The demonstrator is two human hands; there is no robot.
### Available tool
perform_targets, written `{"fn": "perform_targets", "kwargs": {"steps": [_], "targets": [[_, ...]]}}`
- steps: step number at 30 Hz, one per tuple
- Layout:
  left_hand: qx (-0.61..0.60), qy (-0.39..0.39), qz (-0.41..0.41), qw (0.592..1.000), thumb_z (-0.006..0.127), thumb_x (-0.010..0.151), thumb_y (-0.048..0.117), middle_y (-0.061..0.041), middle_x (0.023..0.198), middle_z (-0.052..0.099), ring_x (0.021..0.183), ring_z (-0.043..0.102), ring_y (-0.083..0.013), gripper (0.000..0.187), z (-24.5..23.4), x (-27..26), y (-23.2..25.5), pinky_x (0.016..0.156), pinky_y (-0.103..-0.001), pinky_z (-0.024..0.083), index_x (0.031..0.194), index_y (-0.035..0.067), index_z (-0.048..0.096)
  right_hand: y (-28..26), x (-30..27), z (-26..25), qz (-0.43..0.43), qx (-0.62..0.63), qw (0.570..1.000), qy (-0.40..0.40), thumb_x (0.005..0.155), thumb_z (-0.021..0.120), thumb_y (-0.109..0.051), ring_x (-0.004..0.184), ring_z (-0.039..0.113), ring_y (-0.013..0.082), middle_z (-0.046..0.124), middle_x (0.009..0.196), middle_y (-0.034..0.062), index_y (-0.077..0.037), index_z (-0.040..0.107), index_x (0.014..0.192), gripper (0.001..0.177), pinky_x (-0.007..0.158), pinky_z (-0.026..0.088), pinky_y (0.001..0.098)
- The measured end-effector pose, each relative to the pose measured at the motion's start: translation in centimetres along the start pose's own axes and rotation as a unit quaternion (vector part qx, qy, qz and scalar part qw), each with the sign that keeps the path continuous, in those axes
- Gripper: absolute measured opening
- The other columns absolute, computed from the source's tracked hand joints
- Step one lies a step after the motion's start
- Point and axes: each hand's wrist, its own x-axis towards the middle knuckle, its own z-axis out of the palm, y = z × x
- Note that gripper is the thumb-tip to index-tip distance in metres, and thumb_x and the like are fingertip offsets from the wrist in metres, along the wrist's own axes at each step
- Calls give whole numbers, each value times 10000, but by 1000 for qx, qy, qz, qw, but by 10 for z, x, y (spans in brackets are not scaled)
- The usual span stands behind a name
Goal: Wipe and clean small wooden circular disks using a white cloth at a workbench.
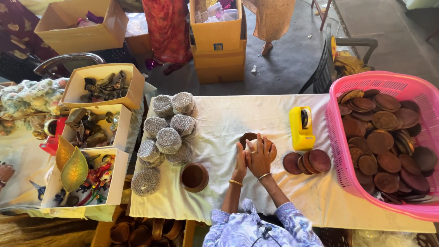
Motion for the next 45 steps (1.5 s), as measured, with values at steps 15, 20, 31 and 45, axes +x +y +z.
{"fn": "perform_targets", "kwargs": {"steps": [15,20,31,45], "targets": [[415,-16,65,908,699,978,385,81,590,471,583,408,-29,466,44,-29,52,488,-278,315,694,19,642,69,-19,39,295,139,942,-74,1059,508,-439,842,704,400,744,909,180,-151,759,1066,382,733,541,477],[281,42,79,955,665,1004,395,79,734,574,688,472,-32,417,2,8,9,588,-246,393,855,9,718,54,-19,37,313,165,931,-85,1086,443,-388,1000,696,380,743,1088,209,-126,708,1228,398,861,545,465],[214,138,0,967,384,1024,640,-37,970,742,896,632,-94,734,7,-13,46,794,-278,530,1143,4,730,6,-14,23,-20,209,977,-36,1086,425,-240,1496,359,383,410,1599,234,23,406,1544,529,1206,283,521],[274,193,264,905,552,1054,375,-29,881,729,812,656,-137,398,96,-34,24,762,-319,533,1053,14,720,105,-81,131,610,547,561,118,1030,375,-607,712,659,110,716,793,-49,-75,693,974,623,652,543,303]]}}
